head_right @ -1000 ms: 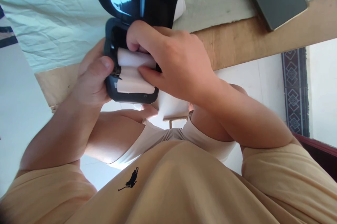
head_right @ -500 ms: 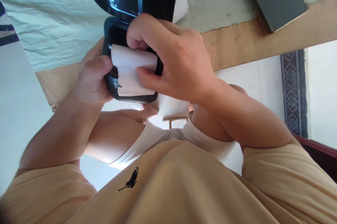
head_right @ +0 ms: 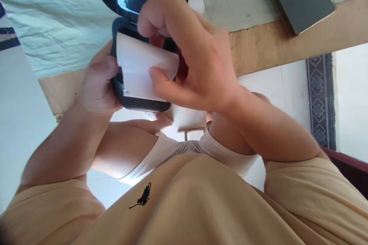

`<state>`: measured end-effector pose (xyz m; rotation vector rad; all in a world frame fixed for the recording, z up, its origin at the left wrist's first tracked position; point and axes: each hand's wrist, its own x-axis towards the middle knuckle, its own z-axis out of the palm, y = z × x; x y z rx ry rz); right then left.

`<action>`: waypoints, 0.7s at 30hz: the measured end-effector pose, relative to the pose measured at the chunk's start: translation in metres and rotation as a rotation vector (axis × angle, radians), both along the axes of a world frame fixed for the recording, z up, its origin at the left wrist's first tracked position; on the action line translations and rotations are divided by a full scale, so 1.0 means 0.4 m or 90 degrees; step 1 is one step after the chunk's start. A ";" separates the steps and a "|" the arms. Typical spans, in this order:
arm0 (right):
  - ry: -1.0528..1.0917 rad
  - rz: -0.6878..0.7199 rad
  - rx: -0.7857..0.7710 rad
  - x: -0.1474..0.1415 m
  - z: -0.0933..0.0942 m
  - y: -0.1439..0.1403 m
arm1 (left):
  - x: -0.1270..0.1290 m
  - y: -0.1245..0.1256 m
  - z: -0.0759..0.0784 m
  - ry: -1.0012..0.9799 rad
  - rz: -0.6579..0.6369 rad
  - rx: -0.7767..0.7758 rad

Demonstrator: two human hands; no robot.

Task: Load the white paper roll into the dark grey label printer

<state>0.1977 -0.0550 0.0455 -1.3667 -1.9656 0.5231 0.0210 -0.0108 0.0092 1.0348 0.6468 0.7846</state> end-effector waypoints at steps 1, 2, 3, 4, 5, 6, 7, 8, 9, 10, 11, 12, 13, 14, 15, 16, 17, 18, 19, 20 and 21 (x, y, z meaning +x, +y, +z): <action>0.011 -0.002 0.018 -0.001 -0.002 -0.001 | -0.001 0.001 -0.003 -0.016 -0.007 -0.005; 0.021 -0.001 0.040 -0.003 -0.003 -0.001 | -0.002 0.002 -0.005 -0.025 -0.011 -0.009; 0.031 -0.003 0.057 -0.005 -0.004 -0.002 | -0.002 0.002 -0.006 -0.025 -0.012 -0.013; 0.035 -0.005 0.056 -0.007 -0.005 -0.002 | -0.002 0.002 -0.007 -0.025 -0.011 -0.016; 0.040 -0.007 0.053 -0.008 -0.005 -0.002 | -0.002 0.001 -0.007 -0.026 -0.013 -0.022; 0.049 -0.010 0.053 -0.009 -0.005 -0.001 | -0.002 0.001 -0.006 -0.025 -0.013 -0.027; 0.059 -0.012 0.053 -0.010 -0.006 -0.001 | -0.002 0.000 -0.006 -0.027 -0.011 -0.028; 0.066 -0.012 0.055 -0.010 -0.006 0.000 | -0.002 -0.001 -0.006 -0.026 -0.009 -0.026; 0.071 -0.011 0.060 -0.010 -0.007 0.001 | -0.002 -0.001 -0.006 -0.024 -0.011 -0.022; 0.071 -0.010 0.066 -0.009 -0.007 0.002 | -0.001 -0.001 -0.006 -0.022 -0.012 -0.018; 0.068 -0.011 0.072 -0.009 -0.008 0.003 | -0.001 -0.001 -0.006 -0.019 -0.015 -0.016; 0.063 -0.008 0.084 -0.008 -0.007 0.005 | -0.001 0.000 -0.006 -0.019 -0.018 -0.015; 0.056 -0.004 0.096 -0.008 -0.007 0.006 | -0.002 0.000 -0.006 -0.021 -0.020 -0.015; 0.051 0.001 0.112 -0.009 -0.005 0.007 | -0.002 0.001 -0.006 -0.022 -0.020 -0.018; 0.043 0.004 0.122 -0.009 -0.004 0.008 | -0.003 0.002 -0.006 -0.023 -0.019 -0.020; 0.029 0.005 0.126 -0.009 -0.003 0.008 | -0.003 0.002 -0.006 -0.022 -0.019 -0.023; 0.010 0.001 0.125 -0.010 -0.001 0.008 | -0.004 0.002 -0.007 -0.020 -0.019 -0.025; -0.008 -0.003 0.122 -0.010 -0.001 0.008 | -0.004 0.002 -0.007 -0.016 -0.016 -0.026; -0.025 -0.008 0.121 -0.010 -0.002 0.008 | -0.004 0.001 -0.007 -0.012 -0.013 -0.027; -0.036 -0.007 0.133 -0.009 -0.003 0.008 | -0.005 0.001 -0.007 -0.011 -0.012 -0.029; -0.044 -0.008 0.145 -0.008 -0.005 0.009 | -0.005 0.001 -0.008 -0.012 -0.011 -0.030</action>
